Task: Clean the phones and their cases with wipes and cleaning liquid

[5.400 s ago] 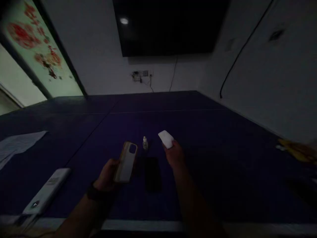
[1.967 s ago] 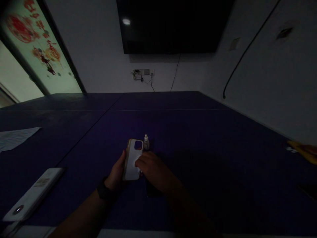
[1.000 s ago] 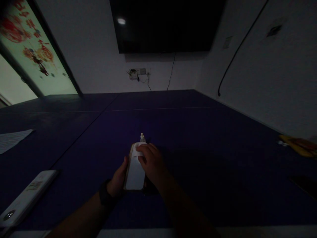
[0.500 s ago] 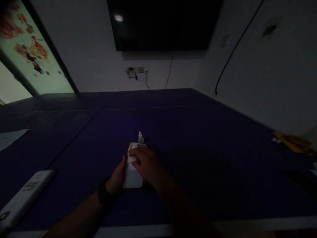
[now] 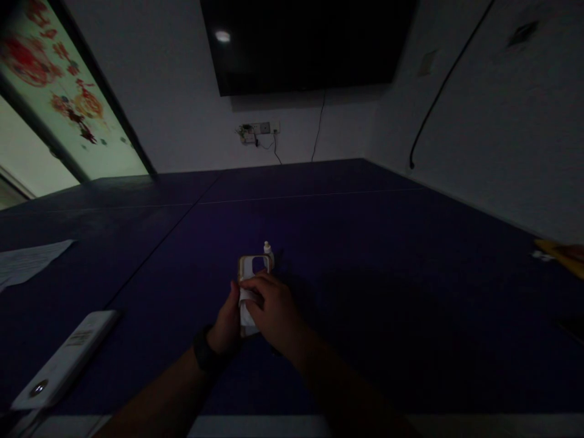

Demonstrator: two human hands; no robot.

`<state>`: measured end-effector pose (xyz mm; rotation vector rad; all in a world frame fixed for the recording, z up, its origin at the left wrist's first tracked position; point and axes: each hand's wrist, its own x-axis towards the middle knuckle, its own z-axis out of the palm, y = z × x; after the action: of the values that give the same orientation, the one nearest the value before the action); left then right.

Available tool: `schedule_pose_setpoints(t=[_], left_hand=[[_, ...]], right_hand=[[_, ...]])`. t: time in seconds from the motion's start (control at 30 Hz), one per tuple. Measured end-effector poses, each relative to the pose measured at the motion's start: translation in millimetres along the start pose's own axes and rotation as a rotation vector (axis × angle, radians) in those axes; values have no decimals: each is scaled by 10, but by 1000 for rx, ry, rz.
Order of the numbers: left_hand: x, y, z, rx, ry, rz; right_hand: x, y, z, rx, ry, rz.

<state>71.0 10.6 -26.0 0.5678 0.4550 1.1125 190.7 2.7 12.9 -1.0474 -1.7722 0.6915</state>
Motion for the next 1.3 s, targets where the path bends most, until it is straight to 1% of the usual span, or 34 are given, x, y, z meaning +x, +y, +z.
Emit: schedule_pose_setpoints(t=[0.07,0.13,0.23,0.27,0.3,0.33,0.4,0.43,0.47,0.5,0.57,0.63,0.73,0.9,1.0,1.07,1.13,1.23,1.3], left_hand=[[21,19,-8,3,22,40],[30,59,-16,13,55,97],[29,126,-22,30,87,120],[30,141,-21,36,89,111],[31,150,-19,41,86,103],[34,155,-16,42,85,103],[38,155,-16,44,86,114],[38,153,-19,47,90,123],[37,152,-26,53,97,132],[33,153,-35,61,103,138],[23,156,-55,78,108,155],[12,161,-70,87,96,161],[-5,169,-74,87,77,148],[-14,145,-86,60,63,143],[16,108,-100,52,25,167],[36,102,-97,43,18,190],[40,119,-79,51,49,203],[20,166,-30,64,113,175],[4,188,5,46,123,160]], right_hand=[[-11,-30,-19,43,-68,39],[-17,-46,-52,51,-181,36],[-17,-39,-97,-23,-389,-87],[-16,-30,-102,-51,-425,-131],[-14,-19,-98,-69,-424,-159],[-13,-8,-87,-76,-390,-170],[-15,8,-49,-62,-285,-147],[-17,10,-31,-51,-251,-124],[-20,7,-18,-45,-250,-102],[-21,-1,-15,-47,-284,-88],[-20,-27,-44,-85,-399,-96],[-13,-62,-108,-150,-504,-157],[-9,-106,-204,-205,-576,-272],[-18,-63,-247,-260,-585,-399],[-12,20,-279,-391,-567,-413],[-6,55,-308,-501,-529,-402],[-2,60,-326,-576,-509,-417],[4,40,-333,-619,-512,-461],[9,38,-333,-652,-482,-457]])
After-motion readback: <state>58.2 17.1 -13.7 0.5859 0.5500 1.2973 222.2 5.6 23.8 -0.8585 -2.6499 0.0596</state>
